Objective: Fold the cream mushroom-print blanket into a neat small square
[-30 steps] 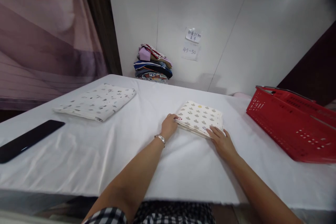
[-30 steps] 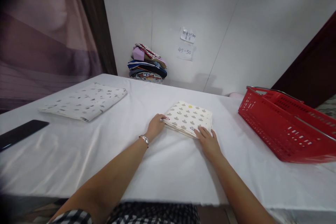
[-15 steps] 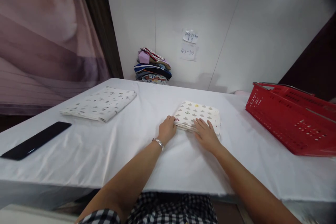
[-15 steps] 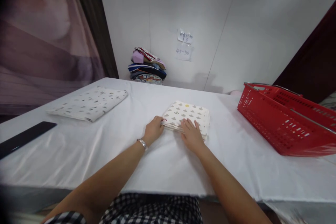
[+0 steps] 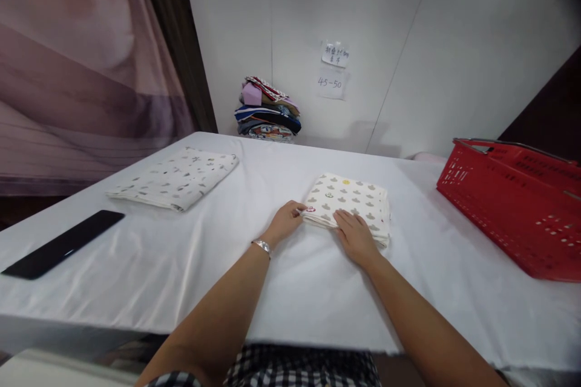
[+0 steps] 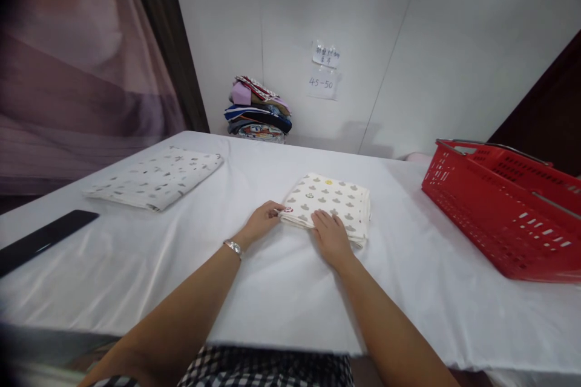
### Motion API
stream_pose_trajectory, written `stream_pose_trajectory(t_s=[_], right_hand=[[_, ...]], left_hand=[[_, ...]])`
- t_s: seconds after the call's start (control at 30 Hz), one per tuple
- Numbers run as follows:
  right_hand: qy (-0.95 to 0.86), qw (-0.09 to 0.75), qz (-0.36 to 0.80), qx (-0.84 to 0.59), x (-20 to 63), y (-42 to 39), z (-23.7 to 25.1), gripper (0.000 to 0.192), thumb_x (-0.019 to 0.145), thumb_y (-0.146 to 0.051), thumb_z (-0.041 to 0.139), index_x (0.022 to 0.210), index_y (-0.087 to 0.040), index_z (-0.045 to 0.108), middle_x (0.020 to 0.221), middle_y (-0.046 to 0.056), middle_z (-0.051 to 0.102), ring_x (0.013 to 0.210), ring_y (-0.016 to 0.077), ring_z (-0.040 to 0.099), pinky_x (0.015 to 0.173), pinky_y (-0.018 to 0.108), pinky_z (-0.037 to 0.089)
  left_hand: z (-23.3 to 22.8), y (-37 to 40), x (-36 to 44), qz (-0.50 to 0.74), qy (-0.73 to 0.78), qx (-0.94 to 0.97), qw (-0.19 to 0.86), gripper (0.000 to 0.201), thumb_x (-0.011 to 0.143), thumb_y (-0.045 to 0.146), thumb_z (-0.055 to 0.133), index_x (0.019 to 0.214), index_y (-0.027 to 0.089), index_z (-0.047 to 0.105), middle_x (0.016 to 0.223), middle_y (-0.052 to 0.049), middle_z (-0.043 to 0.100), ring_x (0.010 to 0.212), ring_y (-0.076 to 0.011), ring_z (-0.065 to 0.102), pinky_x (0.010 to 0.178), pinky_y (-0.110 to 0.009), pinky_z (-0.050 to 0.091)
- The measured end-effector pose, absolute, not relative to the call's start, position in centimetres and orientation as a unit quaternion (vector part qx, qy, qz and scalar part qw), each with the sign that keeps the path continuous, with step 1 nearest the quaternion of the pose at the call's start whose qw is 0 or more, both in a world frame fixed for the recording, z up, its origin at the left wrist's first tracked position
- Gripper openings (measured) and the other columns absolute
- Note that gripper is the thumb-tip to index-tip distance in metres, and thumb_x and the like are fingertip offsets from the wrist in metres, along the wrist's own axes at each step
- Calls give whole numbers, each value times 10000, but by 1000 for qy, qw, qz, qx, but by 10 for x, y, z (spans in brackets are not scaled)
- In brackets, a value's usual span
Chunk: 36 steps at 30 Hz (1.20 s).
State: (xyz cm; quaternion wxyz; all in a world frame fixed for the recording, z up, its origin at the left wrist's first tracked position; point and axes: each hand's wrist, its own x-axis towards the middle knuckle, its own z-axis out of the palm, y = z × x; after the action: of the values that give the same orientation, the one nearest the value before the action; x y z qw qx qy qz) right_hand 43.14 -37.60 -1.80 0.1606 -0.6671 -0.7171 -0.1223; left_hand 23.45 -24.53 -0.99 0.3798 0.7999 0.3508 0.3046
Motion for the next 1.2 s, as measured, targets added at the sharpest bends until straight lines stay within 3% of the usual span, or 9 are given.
stream_pose_trajectory(t_s=[0.17, 0.43, 0.7, 0.97, 1.2], right_hand=[[-721, 196, -145, -649, 420, -375, -12, 389, 904, -217, 362, 1272, -167, 475, 1358, 98, 457, 1288, 217, 341, 1059, 447, 216], [-750, 221, -156, -604, 393, -355, 0, 244, 891, -171, 383, 954, -173, 619, 1319, 84, 497, 1305, 227, 306, 1070, 469, 176], [-728, 199, -170, -633, 383, -342, -1, 264, 894, -174, 386, 1043, -182, 604, 1357, 86, 455, 1321, 243, 274, 1072, 490, 146], [-732, 190, -167, -632, 375, -331, 0, 251, 898, -206, 391, 994, -173, 620, 1361, 83, 451, 1317, 253, 276, 1071, 488, 158], [-733, 201, -162, -629, 372, -319, -3, 263, 889, -158, 378, 940, -160, 637, 1327, 91, 485, 1300, 244, 304, 1068, 470, 182]], left_hand=[[-10, -241, 234, 324, 332, 794, 392, 249, 757, 233, 532, 949, 232, 691, 910, -14, 607, 728, -116, 541, 706, -236, 437], [-12, -240, 235, 317, 326, 803, 385, 264, 816, 241, 478, 991, 243, 676, 897, -14, 601, 783, -124, 551, 733, -239, 440], [-19, -235, 239, 327, 338, 810, 349, 246, 815, 185, 461, 945, 222, 666, 894, -14, 625, 819, -135, 571, 764, -249, 434], [-21, -234, 241, 348, 329, 806, 348, 234, 796, 175, 466, 909, 210, 668, 853, -15, 641, 795, -141, 577, 751, -255, 434], [-17, -237, 240, 344, 328, 786, 395, 276, 784, 163, 473, 985, 224, 652, 947, 5, 682, 867, -140, 598, 814, -252, 446]])
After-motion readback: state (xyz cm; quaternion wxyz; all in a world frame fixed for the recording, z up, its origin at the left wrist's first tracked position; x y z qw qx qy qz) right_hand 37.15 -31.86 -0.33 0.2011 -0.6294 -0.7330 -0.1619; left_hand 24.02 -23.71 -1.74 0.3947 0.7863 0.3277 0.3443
